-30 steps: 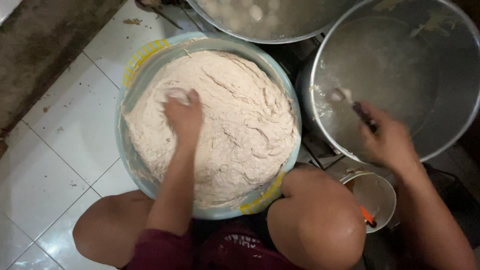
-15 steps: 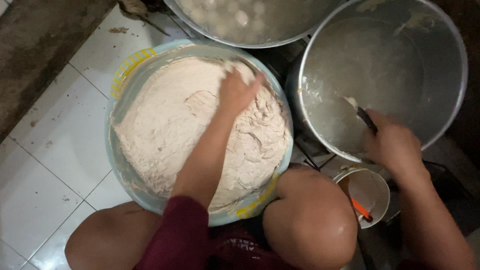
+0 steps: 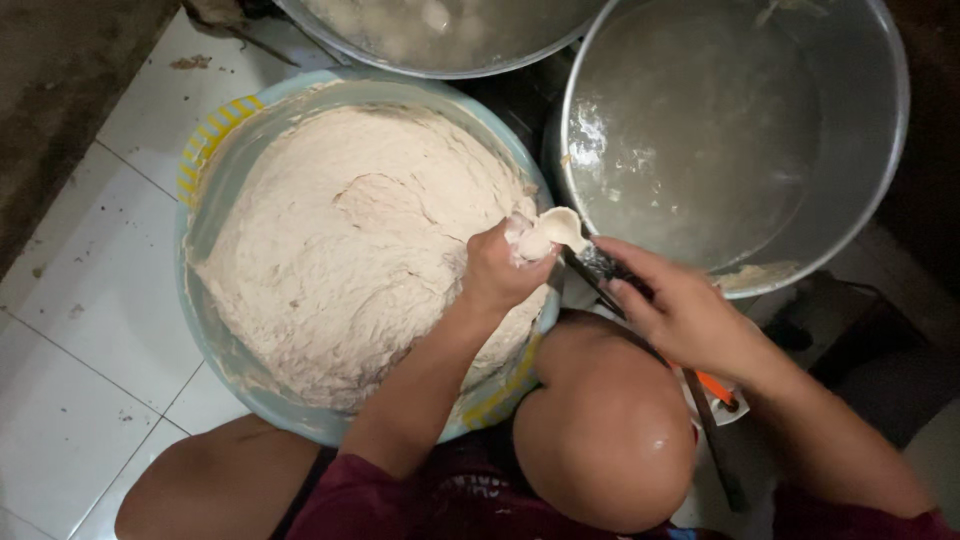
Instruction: The person sits on the floor in front of a large basin filled with dough. They repeatedly pinch off a portion of dough by hand, place it on a scoop, dip and shape it in a pot of water, and release the formed dough ball into the water where other balls accumulate.
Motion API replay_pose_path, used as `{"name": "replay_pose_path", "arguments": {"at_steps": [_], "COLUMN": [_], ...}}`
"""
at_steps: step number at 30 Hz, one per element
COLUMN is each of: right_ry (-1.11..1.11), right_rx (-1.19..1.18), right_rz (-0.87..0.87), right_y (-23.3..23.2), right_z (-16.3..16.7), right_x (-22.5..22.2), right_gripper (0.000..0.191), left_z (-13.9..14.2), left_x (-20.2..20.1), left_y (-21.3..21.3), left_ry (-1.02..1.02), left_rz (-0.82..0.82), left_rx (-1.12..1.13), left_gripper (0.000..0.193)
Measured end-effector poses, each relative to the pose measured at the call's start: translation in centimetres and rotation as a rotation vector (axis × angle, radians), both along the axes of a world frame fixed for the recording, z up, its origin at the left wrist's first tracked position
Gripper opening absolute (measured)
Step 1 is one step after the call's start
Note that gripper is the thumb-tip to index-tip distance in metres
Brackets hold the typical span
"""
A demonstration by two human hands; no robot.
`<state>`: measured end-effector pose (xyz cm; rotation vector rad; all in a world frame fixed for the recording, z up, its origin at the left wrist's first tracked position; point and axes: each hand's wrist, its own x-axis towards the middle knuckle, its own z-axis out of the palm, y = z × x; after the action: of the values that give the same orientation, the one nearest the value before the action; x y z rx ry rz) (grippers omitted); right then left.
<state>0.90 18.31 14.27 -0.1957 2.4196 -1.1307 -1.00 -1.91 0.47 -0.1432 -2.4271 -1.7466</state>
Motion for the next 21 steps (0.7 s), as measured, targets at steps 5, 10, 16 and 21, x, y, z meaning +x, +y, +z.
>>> {"name": "replay_pose_path", "arguments": {"at_steps": [5, 10, 16, 21], "right_ry": [-0.254, -0.309, -0.040, -0.104], "right_rx": [-0.054, -0.038, 0.357, 0.254], "right_rz": [0.004, -0.097, -0.116, -0.206], "right_y": [-0.2, 2.1, 3.9, 3.2], "right_z": [-0.2, -0.9, -1.7, -0.5], "right_x": [-0.8, -1.4, -3.2, -2.9], "right_gripper": [0.049, 0.057, 0.055, 0.044], "left_z": [0.1, 0.7, 0.2, -0.7], "left_x": [0.1, -0.5, 0.0, 0.3], "left_y": [1.0, 0.6, 0.9, 0.7], "left_ry": [-0.154, -0.209, 0.033, -0.043], "left_rz": [0.018, 0.048, 0.176, 0.132], "left_rx": [-0.096, -0.492, -0.434, -0.138], "left_gripper": [0.018, 0.034, 0.041, 0.030]}}
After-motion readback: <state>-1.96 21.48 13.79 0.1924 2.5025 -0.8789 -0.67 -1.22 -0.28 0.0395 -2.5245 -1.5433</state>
